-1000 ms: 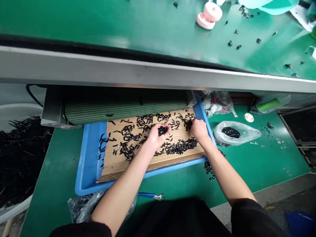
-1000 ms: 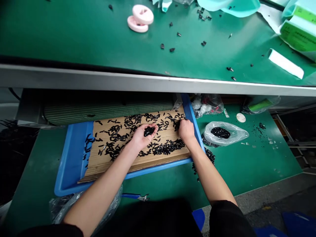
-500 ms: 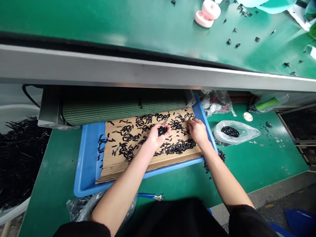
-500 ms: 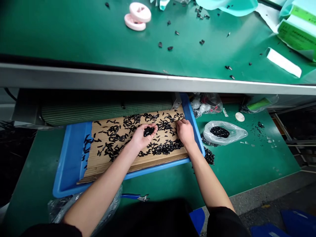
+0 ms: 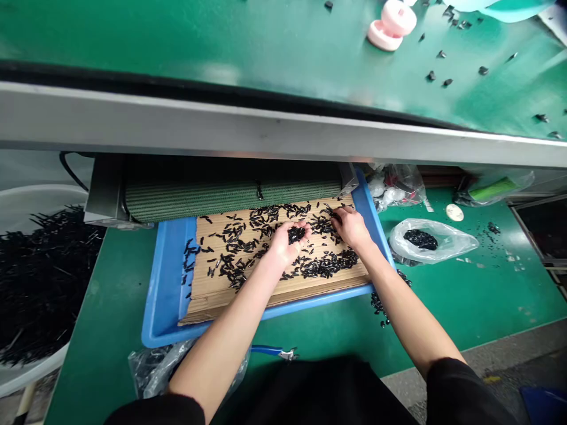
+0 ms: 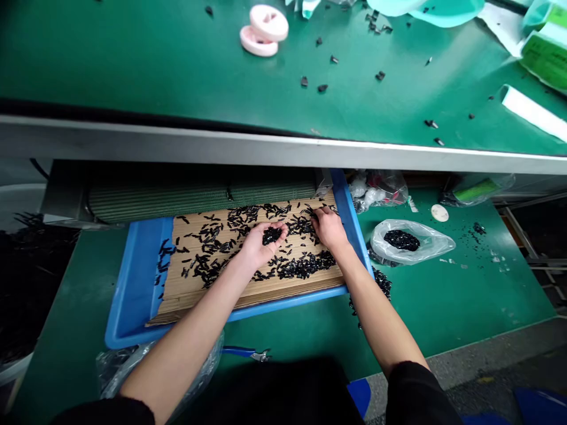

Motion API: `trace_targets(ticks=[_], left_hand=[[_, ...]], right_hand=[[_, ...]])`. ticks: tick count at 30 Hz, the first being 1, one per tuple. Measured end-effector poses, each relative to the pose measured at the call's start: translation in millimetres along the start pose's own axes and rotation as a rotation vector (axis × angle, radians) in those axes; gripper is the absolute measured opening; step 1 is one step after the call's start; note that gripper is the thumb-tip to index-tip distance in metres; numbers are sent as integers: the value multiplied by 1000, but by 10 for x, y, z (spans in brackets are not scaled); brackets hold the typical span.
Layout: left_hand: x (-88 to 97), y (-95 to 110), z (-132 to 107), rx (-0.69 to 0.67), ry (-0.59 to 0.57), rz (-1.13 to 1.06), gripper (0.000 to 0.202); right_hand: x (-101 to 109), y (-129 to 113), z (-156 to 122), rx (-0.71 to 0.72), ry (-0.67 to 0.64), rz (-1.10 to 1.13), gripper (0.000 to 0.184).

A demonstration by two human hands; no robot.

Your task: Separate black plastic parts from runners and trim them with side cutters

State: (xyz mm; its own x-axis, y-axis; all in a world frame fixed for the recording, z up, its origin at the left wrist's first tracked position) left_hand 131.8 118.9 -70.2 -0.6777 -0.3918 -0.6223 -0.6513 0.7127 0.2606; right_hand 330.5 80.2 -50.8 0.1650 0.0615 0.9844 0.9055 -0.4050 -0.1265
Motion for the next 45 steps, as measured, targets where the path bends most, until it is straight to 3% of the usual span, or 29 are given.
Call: trace_targets(ticks=[14,21,24,28,30,33,35,39,45], left_hand=[[28,-9,25,6,8,-7,17],[40,-24,35,19,-15,-4,18],[43,-43,28,18,-22,6,17],[36,-42,25,-9,4,16,20],[38,-22,28,-35,18,13,21],[41,14,24,-53,20,0,21],[36,31,14,-51,18,-8,20],[17,52,-4,-49,23,-27,17],[59,51,45,-44,9,-46,16]], right_hand=[[49,-75,244,40,-115,11,22],[163,68,289,-131,-114,96,15],[260,-125,75,-107,-112,209,18],[344,-662,-362,168,-131,529,26],[368,-770,-479,244,-68,598,25],[309,-566,-409,74,78,425,28],[204,-356,-267,-12,81,260,28],[15,-138,-26,31,7,166,23],[13,-203,-21,32,15,136,23]])
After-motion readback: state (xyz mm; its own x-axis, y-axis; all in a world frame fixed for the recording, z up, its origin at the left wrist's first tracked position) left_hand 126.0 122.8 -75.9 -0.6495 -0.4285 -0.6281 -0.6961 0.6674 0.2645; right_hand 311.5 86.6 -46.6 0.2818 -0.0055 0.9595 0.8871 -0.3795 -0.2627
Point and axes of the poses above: each hand's wrist, its own z-axis towards the middle knuckle, its own x-axis out of the back of the hand, y = z × x, the point moved 3 cm from there along z, towards the middle knuckle, and after that the axes turned 10 degrees about -x, right-handed, at the moved point
